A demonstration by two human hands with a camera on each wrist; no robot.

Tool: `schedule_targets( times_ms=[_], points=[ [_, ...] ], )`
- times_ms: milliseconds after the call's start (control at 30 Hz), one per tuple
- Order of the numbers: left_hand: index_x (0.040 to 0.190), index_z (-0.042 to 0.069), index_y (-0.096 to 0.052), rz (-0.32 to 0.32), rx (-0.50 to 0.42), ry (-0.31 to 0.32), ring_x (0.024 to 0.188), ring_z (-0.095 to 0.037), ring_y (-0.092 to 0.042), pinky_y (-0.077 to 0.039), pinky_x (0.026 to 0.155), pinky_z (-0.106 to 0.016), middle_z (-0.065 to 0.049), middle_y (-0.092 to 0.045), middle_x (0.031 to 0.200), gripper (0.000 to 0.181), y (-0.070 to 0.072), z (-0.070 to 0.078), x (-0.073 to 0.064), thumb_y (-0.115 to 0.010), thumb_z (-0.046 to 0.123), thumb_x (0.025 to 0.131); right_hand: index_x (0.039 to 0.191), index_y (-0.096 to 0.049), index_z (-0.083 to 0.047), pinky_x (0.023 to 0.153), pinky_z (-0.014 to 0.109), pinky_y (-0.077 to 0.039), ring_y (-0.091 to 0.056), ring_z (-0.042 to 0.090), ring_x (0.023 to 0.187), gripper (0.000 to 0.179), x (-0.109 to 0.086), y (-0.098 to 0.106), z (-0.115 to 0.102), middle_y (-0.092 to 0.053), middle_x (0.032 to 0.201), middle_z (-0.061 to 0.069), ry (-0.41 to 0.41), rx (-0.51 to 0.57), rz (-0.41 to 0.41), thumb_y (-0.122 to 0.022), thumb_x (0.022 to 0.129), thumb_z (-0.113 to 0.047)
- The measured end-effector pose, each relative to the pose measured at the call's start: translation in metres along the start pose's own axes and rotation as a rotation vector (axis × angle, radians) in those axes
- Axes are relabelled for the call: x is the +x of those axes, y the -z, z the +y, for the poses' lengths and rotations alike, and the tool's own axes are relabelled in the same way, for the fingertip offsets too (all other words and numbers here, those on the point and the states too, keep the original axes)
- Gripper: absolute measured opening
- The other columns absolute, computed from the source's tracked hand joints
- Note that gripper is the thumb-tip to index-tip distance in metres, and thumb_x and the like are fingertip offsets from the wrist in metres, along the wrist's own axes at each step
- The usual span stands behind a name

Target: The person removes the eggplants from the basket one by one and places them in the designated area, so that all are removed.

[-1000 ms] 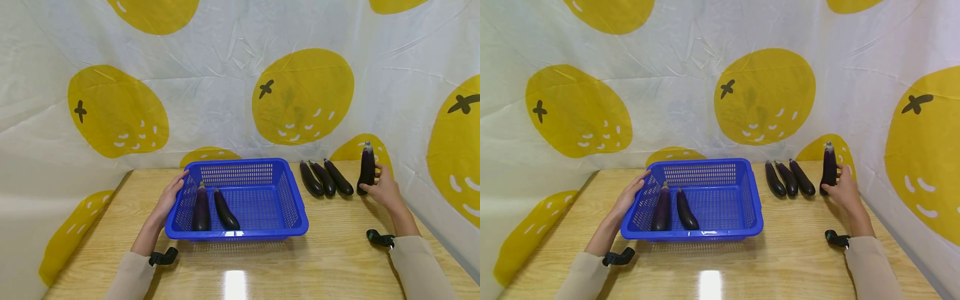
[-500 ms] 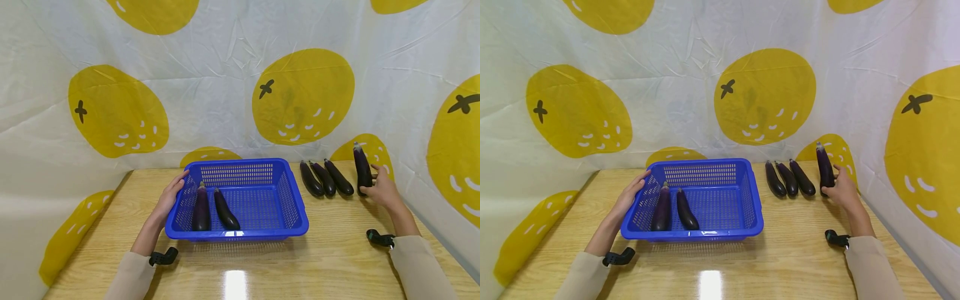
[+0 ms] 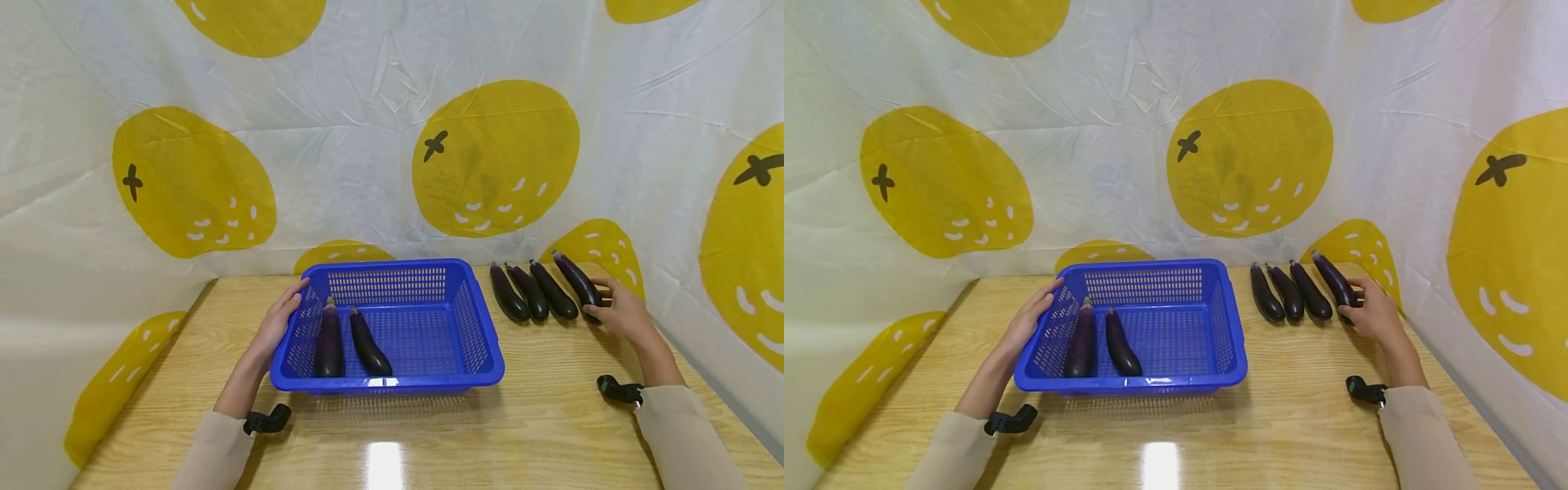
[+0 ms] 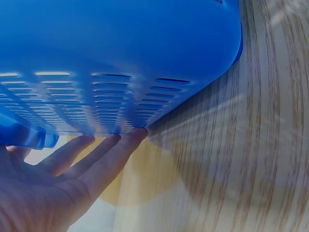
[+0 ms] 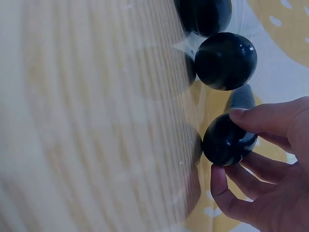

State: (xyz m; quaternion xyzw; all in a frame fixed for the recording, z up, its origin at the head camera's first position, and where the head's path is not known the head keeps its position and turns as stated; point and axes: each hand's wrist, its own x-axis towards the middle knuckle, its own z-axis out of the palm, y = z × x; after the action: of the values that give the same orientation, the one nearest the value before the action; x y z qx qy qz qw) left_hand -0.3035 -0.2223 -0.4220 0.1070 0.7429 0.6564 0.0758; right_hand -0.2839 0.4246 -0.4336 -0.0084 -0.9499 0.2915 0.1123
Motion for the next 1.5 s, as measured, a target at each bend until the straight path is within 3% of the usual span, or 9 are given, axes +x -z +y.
schedule_targets(
  times_ms=[233,500,900,1500],
  points=[
    [0.153,0.031,-0.024,0.003,-0.001,0.005,0.14,-0.041,-0.033,-0.034,0.106,-0.061,-0.01,-0.024,0.159,0.051,-0.002,0.003,-0.002,-0.029,0.044,0.104,0.139,-0.04,0.008,0.084,0.059,-0.047,-0.053,0.056,0.11,0.063,0.002,-0.002,0.001,-0.052,0.121,0.041,0.013,-0.043,0.0,-0.067,0.09,-0.022],
    [0.152,0.033,-0.025,0.009,0.006,0.0,0.14,-0.04,-0.033,-0.034,0.106,-0.062,-0.009,-0.026,0.158,0.05,0.0,0.0,-0.001,-0.029,0.046,0.104,0.139,-0.039,0.01,0.089,0.063,-0.044,-0.049,0.057,0.114,0.065,0.001,0.001,-0.003,-0.049,0.126,0.042,-0.023,-0.071,-0.068,-0.063,0.092,-0.029],
    [0.152,0.033,-0.025,0.011,0.004,0.002,0.141,-0.04,-0.032,-0.033,0.107,-0.062,-0.009,-0.024,0.159,0.05,0.0,0.0,0.0,-0.03,0.046,0.104,0.142,-0.032,0.012,0.09,0.06,-0.045,-0.049,0.057,0.115,0.075,0.002,0.005,-0.008,-0.045,0.129,0.043,-0.023,0.003,-0.161,-0.069,0.088,-0.024],
    [0.153,0.032,-0.024,0.012,0.022,-0.002,0.141,-0.041,-0.031,-0.034,0.106,-0.062,-0.01,-0.023,0.159,0.051,0.001,-0.001,0.0,-0.029,0.045,0.104,0.144,-0.027,0.011,0.09,0.062,-0.045,-0.045,0.059,0.117,0.078,0.0,0.008,-0.006,-0.041,0.131,0.044,-0.018,0.057,-0.18,-0.069,0.088,-0.023]
  ],
)
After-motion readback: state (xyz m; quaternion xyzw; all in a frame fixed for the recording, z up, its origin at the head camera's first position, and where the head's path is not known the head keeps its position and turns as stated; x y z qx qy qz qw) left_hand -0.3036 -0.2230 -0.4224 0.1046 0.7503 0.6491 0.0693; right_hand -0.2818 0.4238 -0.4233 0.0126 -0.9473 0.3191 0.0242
